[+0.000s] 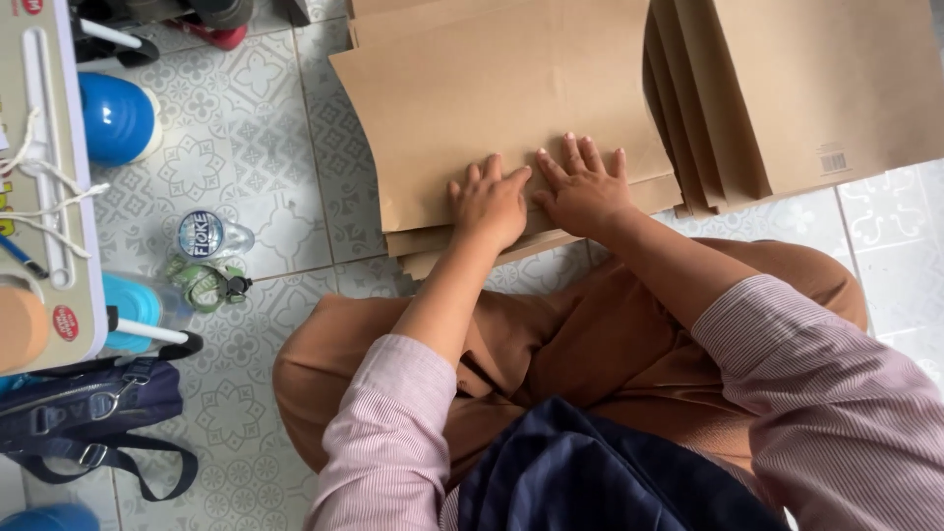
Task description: The person is sitting on the floor, organizing and stacking large brown paper bags by picking them up individually, smoothing them out, and placing them into neat piles.
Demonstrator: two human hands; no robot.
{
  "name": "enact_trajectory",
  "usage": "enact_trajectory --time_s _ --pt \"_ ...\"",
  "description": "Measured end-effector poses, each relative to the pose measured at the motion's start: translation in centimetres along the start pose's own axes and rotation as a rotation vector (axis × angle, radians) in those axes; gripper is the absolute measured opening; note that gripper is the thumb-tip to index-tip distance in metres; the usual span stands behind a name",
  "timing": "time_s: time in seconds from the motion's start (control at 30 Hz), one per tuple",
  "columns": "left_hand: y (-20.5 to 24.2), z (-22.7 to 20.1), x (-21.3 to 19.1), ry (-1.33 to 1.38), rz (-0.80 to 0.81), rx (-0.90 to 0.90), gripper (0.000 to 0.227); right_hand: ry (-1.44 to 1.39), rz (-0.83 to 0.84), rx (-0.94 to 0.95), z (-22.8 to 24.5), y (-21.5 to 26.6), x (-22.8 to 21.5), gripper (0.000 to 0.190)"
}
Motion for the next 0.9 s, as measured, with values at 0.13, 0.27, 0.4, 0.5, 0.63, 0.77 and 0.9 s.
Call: enact_trajectory --time_s 0.13,0.27,0.4,0.5,0.63,0.77,0.9 --pt "0.2 1.6 -0.4 -0.012 -0.084 0.07 0.031 -0.001 0.03 0.013 -0.6 0.1 0.1 0.07" --pt "2.6 1.2 -4.0 -0.082 -0.011 -0.018 0.059 -0.018 -0.003 -0.05 -2.8 0.0 -0.3 0.073" --pt "3.8 4.9 -6.5 0.004 -0.054 -0.323 0.071 -0.047 -0.094 0.03 -7.0 -2.0 1.2 0.073" --pt "2.1 10.0 -3.6 0.165 -0.216 -0.429 0.077 -0.151 -0.131 0.113 -8.5 -2.7 2.0 0.069" --pt "-1.0 14.3 0.4 0.439 -0.366 -0.485 0.085 -0.25 -0.136 0.217 -8.3 -2.7 1.7 0.063" --pt "-2.9 17.2 2.8 0.601 -0.486 -0.468 0.084 -0.515 -0.166 0.39 -8.5 -2.8 0.9 0.058" --pt "-2.7 15.8 1.1 0.916 -0.629 -0.423 0.087 -0.5 -0.151 0.437 -10.9 -7.0 1.5 0.065"
Point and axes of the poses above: each hand's wrist, its own y-axis away from the middle knuckle, its own x-axis out of the palm, z = x × y, the point moved 1 cm from there along -y, towards the middle knuckle, and after that the axes turned 7 degrees about y, right-handed, at the moved point
